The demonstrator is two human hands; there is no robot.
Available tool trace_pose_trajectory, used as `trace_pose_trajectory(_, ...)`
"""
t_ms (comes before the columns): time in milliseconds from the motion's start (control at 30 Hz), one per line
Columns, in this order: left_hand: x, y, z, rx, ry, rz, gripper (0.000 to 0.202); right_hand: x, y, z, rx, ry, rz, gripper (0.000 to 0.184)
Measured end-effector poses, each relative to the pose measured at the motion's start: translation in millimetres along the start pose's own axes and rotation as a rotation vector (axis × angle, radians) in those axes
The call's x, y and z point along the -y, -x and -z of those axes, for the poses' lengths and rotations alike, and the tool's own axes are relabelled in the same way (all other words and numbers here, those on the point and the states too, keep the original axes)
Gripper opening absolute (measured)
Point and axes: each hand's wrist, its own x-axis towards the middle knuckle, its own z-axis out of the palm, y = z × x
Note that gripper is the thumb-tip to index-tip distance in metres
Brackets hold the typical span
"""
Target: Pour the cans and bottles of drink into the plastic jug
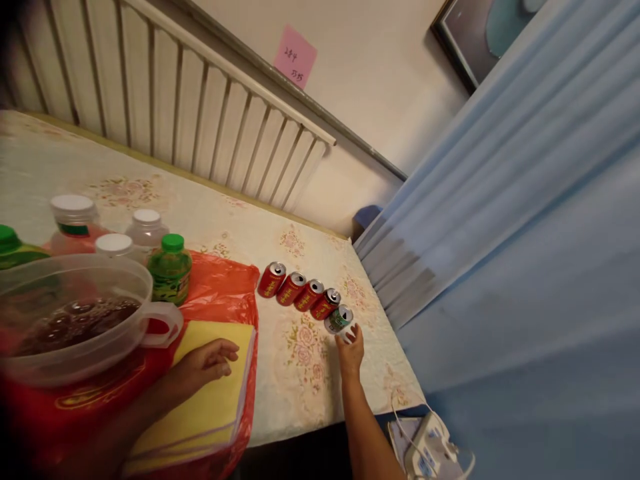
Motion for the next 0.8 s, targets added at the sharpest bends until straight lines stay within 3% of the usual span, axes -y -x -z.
trace_pose_trajectory(100,-5.2,-0.1,-0.5,-0.008,0.010,0.016,0.038,-5.2,-24.9,-1.9,0.093,-0.062,0.002,0.077)
trace_pose_trajectory(200,-7.3,-0.4,-0.4,-0.006,0.011,0.035,0.038,-8.3,-35.3,-12.1,0.204,-0.118,0.011,0.072)
trace_pose_trajectory(400,-2.3,-3.1,0.0,0.015,0.017,0.042,0.038,-12.1,-32.9,-19.6,0.172,-0.060,-0.019,0.063)
trace_pose_trajectory(633,1.2,-2.4,-0.9,0.014,0.017,0.037,0.040,11.3,13.2,-24.5,0.082,0.078,-0.013,0.055)
trace_pose_trajectory(800,-1.4,2.9,-1.7,0.008,0.017,0.019,0.039,67.4,58.9,-46.9,0.280,0.114,0.225,0.064)
